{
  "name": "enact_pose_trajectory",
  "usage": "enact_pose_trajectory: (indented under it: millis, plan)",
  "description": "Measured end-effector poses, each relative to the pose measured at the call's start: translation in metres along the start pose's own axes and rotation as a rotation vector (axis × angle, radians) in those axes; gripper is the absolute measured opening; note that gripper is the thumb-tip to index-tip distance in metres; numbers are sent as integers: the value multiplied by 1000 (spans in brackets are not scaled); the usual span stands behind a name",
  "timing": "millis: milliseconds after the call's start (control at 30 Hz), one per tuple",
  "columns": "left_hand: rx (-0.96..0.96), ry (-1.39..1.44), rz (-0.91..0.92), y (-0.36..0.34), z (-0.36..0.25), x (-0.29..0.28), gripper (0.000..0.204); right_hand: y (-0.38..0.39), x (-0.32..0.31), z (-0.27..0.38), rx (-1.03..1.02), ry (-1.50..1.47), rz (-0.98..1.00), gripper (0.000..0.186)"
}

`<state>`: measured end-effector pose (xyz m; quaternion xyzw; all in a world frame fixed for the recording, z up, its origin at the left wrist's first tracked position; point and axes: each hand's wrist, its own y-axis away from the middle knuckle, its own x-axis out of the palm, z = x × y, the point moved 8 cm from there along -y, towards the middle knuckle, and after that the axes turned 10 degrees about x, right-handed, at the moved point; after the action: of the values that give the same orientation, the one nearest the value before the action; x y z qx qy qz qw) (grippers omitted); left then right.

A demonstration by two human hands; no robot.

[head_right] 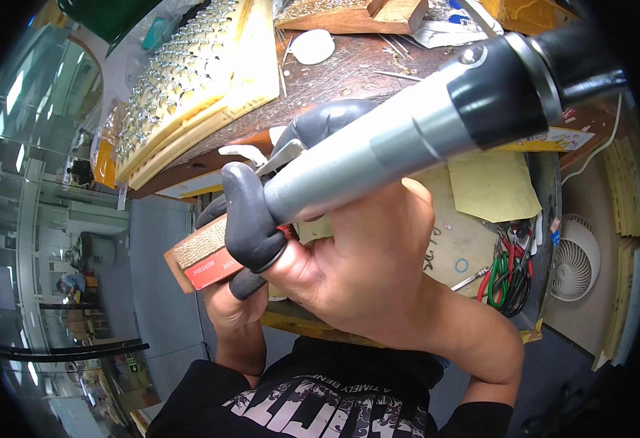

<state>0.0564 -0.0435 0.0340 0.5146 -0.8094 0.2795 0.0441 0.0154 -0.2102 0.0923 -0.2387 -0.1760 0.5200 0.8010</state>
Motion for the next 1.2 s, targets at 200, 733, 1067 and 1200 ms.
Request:
enact_pose_trajectory:
  millis: [200,733,1067,1200]
  plan:
    - [37,33,24,0,1,1,75,-2,4,2,34,3,54,25]
    - [-5,44,22,2,2,1,75,0,1,1,23,7,35,21]
    - [-8,25,21,2,1,1,75,-2,-2,2,18,16,-7,18]
    - [-11,32,6,1,2,1,74,-2,-2,0,62,-1,2,18]
